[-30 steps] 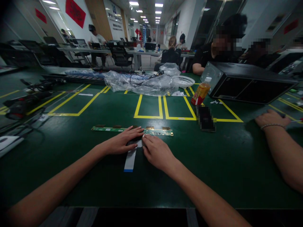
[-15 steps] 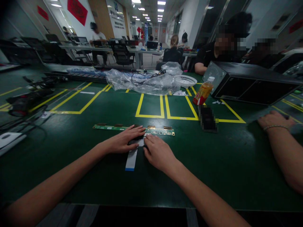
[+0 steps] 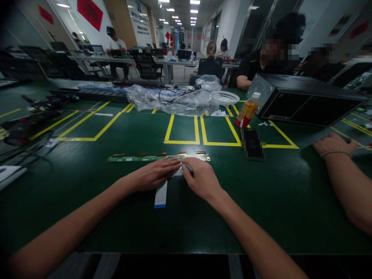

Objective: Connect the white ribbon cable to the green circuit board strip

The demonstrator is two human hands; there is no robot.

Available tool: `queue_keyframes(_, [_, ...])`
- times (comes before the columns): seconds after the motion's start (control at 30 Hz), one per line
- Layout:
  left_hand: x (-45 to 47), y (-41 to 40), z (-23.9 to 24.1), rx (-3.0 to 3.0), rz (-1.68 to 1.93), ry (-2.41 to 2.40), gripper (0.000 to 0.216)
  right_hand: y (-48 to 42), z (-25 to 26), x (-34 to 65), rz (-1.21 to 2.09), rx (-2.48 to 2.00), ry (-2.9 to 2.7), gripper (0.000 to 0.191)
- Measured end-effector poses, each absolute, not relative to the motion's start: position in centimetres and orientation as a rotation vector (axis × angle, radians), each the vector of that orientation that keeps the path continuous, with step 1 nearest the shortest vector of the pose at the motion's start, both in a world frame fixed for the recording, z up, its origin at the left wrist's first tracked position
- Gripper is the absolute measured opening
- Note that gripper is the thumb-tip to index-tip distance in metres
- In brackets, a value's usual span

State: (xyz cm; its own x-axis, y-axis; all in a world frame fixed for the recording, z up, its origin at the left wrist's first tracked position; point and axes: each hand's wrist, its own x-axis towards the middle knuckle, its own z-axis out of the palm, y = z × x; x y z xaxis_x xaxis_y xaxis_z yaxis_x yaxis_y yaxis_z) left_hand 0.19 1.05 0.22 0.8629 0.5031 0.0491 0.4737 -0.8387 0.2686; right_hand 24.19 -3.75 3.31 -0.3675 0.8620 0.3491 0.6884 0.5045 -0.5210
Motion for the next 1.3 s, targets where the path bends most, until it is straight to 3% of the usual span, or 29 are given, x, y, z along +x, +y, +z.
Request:
queue_keyframes(0.37, [-14.4, 9.0, -0.9, 2.164, 0.022, 2.161, 0.054, -3.6, 3.6, 24.6, 0.401, -1.303, -2.189, 0.029])
queue_keyframes(0.73, [-17.6, 9.1, -1.3, 1.883, 0.067, 2.474, 0.071, -3.6, 3.6, 24.6, 0.399, -1.32, -2.198, 0.029])
queue_keyframes(0.87, [-14.4, 8.4, -0.9, 2.141, -0.008, 2.318, 0.069, -3.6, 3.8, 24.6, 0.379, -1.314, -2.21, 0.029])
queue_keyframes(1.13, [-2.4, 3.1, -0.4, 2.772, 0.09, 1.093, 0.06, -3.6, 3.0, 24.3, 0.429, -1.278, -2.32, 0.036])
queue_keyframes(1.23, [-1.5, 2.8, -0.1, 2.792, 0.085, 1.044, 0.058, -3.6, 2.1, 24.1, 0.411, -1.262, -2.466, 0.046])
queue_keyframes(1.3, [-3.2, 3.8, 0.0, 2.759, 0.092, 1.282, 0.059, -3.6, 1.7, 24.0, 0.395, -1.264, -2.524, 0.049])
